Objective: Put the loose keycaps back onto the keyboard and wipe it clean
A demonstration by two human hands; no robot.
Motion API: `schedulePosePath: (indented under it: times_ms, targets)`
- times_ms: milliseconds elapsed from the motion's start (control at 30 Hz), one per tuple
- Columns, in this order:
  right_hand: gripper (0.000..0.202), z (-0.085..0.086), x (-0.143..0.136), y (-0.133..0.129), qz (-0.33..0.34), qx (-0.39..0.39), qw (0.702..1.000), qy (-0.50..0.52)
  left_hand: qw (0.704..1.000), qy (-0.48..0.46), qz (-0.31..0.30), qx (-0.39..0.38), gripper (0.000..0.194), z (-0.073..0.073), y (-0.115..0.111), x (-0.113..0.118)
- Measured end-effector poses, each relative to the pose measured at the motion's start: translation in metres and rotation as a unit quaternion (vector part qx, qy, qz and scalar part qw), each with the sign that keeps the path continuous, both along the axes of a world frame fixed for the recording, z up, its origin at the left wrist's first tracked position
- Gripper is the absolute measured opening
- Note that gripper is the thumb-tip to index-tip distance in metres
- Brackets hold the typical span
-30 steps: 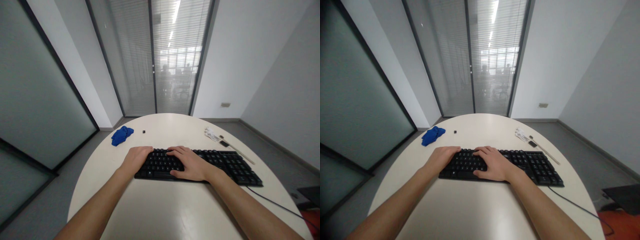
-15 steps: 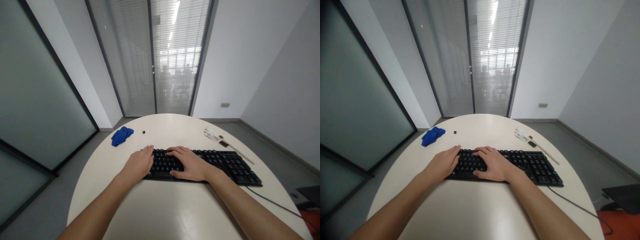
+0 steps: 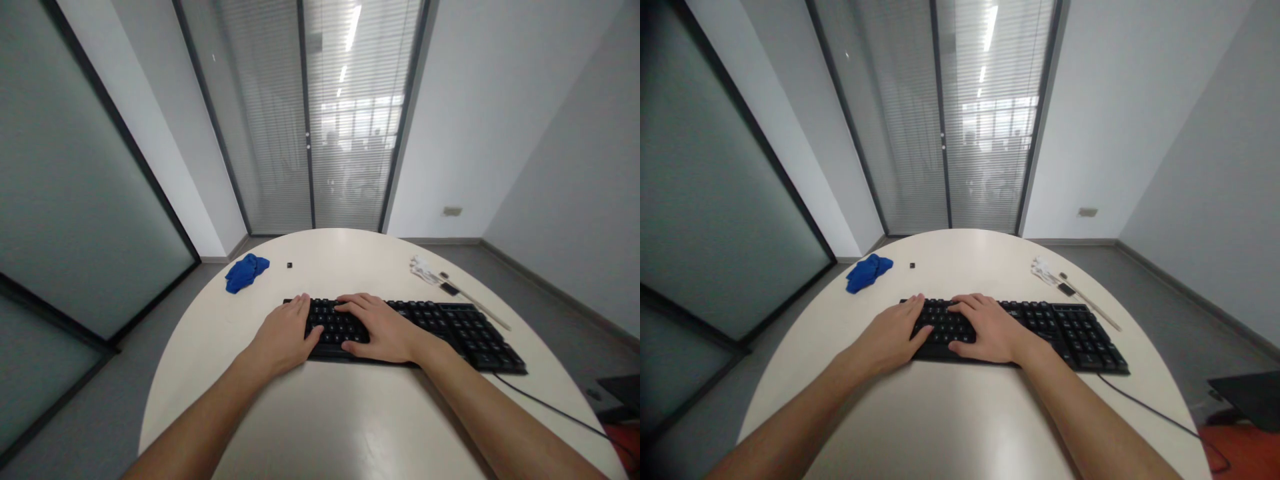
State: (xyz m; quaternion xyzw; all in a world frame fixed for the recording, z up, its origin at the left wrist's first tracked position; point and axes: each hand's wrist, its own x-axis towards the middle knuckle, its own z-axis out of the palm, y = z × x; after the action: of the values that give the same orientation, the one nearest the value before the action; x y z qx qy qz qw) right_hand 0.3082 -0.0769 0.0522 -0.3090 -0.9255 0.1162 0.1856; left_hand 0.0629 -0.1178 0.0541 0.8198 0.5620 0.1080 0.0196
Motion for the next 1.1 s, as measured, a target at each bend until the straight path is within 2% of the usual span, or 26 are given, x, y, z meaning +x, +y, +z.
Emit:
schedulePosePath:
  times_ms: [167, 300, 400, 500, 633, 733, 900, 1100]
  targets:
    - [0.063, -0.001, 0.0, 0.0, -0.005, 0.002, 1.0, -0.005, 1.0, -0.027, -0.005, 0.0, 0.049, 0.002, 0.006, -0.01]
    - [0.063, 0.0, 0.0, -0.001, -0.008, 0.007, 1.0, -0.008, 0.996, -0.09, 0.016, 0.007, 0.042, 0.001, 0.021, -0.021]
    - [0.063, 0.001, 0.0, -0.001, -0.007, 0.006, 1.0, -0.012, 0.988, -0.14, 0.057, 0.029, 0.042, -0.006, 0.046, -0.029]
    - [0.063, 0.002, 0.0, -0.001, -0.003, 0.003, 1.0, -0.01, 0.986, -0.131, 0.097, 0.044, 0.042, -0.015, 0.081, -0.04]
    - [0.063, 0.0, 0.001, 0.0, -0.003, -0.005, 1.0, -0.003, 0.99, -0.085, 0.096, 0.051, 0.044, -0.024, 0.126, -0.055]
    - [0.063, 0.001, 0.001, 0.0, -0.004, -0.007, 1.0, -0.004, 0.991, -0.075, 0.098, 0.049, 0.048, -0.027, 0.147, -0.062]
    - [0.064, 0.004, -0.001, -0.002, -0.007, -0.006, 1.0, -0.006, 0.992, -0.062, 0.106, 0.035, 0.044, -0.03, 0.159, -0.062]
    - [0.064, 0.002, 0.0, -0.002, -0.005, -0.001, 1.0, -0.002, 0.987, -0.061, 0.139, 0.042, 0.031, -0.029, 0.149, -0.06]
